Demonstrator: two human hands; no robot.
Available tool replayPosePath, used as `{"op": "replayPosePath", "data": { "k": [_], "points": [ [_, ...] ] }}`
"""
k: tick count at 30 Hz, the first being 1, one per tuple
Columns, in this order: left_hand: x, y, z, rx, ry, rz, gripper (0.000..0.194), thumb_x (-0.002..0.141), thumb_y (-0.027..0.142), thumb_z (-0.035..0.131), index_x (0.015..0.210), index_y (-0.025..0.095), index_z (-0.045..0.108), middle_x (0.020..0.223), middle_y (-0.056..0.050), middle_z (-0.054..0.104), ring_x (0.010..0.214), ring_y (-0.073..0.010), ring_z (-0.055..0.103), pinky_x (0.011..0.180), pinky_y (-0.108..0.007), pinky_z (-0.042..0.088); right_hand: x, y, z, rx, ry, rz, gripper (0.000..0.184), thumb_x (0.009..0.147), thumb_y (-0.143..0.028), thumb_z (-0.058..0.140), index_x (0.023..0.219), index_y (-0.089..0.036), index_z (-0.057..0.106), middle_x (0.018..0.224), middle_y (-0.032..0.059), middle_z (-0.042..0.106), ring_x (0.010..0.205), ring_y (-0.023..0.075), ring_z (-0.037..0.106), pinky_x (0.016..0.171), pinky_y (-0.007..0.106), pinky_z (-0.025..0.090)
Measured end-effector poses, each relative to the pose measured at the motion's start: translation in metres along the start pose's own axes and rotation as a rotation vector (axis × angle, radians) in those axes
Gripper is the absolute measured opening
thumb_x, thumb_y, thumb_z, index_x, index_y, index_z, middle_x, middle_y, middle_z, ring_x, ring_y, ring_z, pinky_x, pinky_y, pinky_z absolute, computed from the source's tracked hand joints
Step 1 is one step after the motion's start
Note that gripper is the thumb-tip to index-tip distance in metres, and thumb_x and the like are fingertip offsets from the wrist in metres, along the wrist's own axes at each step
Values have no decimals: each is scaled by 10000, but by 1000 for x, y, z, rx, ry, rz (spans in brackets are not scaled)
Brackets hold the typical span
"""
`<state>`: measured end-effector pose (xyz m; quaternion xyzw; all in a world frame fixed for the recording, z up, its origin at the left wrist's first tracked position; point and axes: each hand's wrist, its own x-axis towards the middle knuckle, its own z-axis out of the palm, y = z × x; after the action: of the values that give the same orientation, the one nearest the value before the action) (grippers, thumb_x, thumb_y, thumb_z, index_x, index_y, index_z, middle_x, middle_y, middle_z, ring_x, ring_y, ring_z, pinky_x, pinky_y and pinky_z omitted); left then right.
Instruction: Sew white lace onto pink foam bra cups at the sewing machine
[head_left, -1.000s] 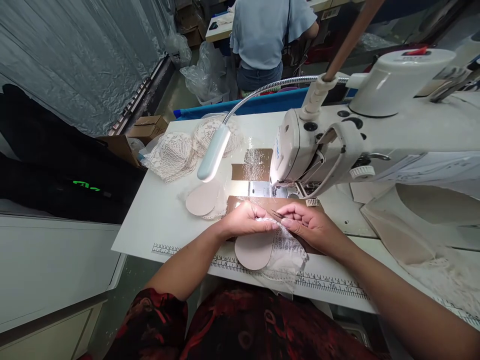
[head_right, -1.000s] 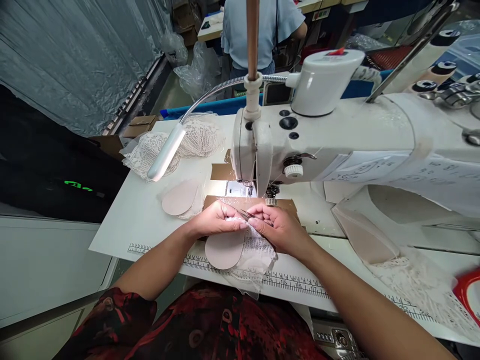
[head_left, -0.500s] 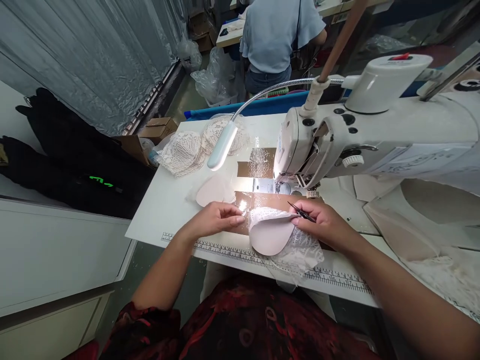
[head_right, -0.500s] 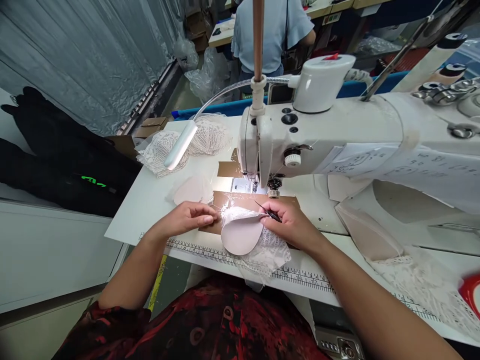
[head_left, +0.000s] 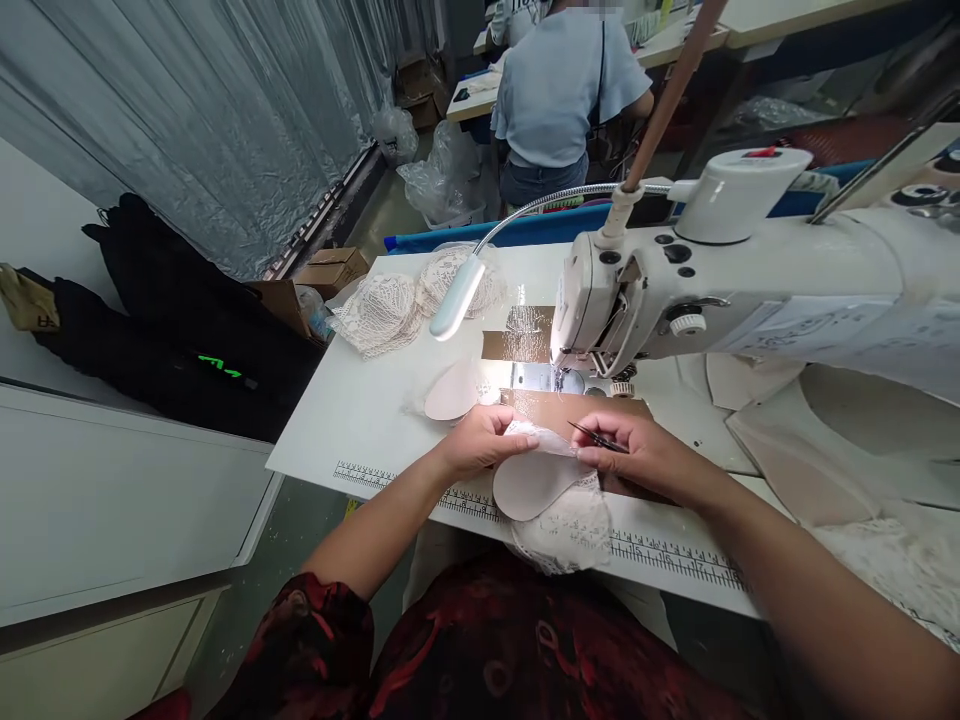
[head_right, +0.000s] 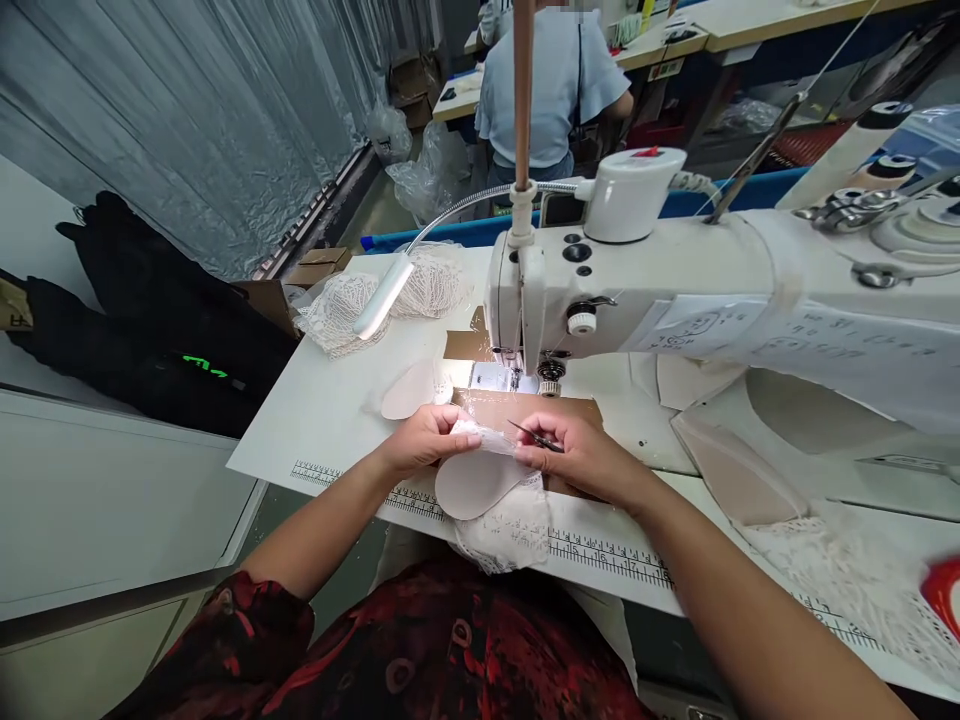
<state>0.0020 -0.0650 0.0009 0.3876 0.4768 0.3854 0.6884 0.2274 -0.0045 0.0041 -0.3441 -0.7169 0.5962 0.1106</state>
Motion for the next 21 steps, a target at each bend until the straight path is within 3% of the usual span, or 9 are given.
{"op": "replayPosePath", "data": {
  "k": [3,6,13,18,21],
  "points": [
    [6,-1,5,42,-49,56,407,609,409,824,796,85,663,672,-5,602,608,-82,529,590,-214,393,4,-1,5,-21,112,-94,291,777,-488,623,838,-206,588,830,20,585,773,169,551,703,306,443],
    [10,-3,9,39,-102,76,413,644,431,800,860,98,686,774,-43,650,704,-115,579,674,-243,436,6,2,7,-95,107,-116,292,810,-481,584,905,-205,601,824,32,595,731,172,549,658,317,448],
    [15,-5,10,141,-25,98,407,658,468,778,810,97,708,695,-29,629,639,-98,540,618,-226,415,3,9,-1,-46,113,-146,411,874,-524,459,1085,-206,611,833,54,635,740,185,581,636,323,467],
    [19,-10,12,114,-15,71,416,633,463,794,808,93,720,690,-24,631,632,-98,538,616,-222,413,3,0,3,-108,95,-111,355,846,-507,523,1008,-217,649,759,24,625,679,165,564,585,288,439],
    [20,-13,12,116,-38,60,401,632,446,798,787,87,715,630,5,578,578,-72,489,569,-200,375,3,-5,8,-98,116,-111,322,841,-493,541,947,-209,650,831,46,664,747,185,596,622,301,455]
  ]
}}
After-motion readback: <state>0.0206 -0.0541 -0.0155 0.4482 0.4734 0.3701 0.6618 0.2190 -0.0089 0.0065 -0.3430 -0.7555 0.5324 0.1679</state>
